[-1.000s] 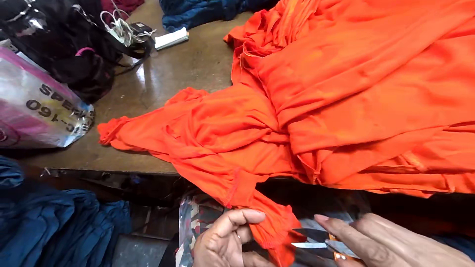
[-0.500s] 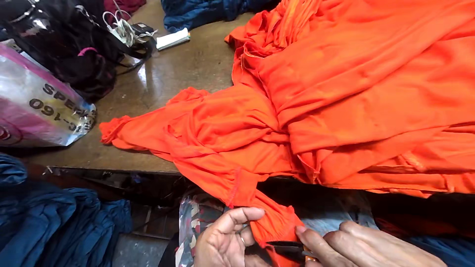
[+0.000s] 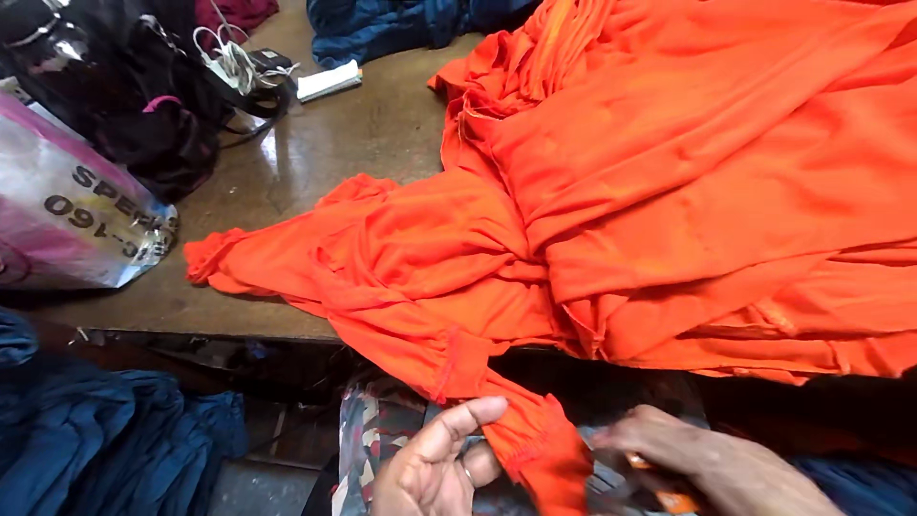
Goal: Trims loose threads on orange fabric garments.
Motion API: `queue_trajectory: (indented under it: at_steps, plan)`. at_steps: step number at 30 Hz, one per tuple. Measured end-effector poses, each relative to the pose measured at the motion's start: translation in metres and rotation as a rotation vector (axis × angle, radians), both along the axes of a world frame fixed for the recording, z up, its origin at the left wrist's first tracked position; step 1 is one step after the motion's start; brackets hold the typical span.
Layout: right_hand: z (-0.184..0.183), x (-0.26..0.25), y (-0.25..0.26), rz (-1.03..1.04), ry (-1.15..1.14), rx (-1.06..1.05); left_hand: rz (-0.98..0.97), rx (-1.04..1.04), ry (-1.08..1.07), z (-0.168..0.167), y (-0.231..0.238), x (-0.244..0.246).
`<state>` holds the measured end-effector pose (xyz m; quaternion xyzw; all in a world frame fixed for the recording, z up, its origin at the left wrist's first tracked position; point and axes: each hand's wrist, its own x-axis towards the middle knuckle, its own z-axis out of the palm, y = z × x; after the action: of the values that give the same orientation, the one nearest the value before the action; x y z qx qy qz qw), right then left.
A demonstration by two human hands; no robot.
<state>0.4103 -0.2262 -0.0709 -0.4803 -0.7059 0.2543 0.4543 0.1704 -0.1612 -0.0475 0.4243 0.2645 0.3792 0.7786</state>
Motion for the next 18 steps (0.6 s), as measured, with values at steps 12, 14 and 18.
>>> queue_trajectory:
  at_steps: [12,14,18]
  plan:
    - [0.003,-0.020,0.021,0.160,0.333,-0.094,0.196,0.718,0.395,0.004,-0.010,0.017]
    - [0.006,-0.020,0.023,0.166,0.363,-0.112,0.287,0.795,0.387,0.001,-0.007,0.019]
    - [0.014,-0.016,0.023,0.050,0.447,-0.119,0.309,0.833,0.348,0.000,0.004,0.015]
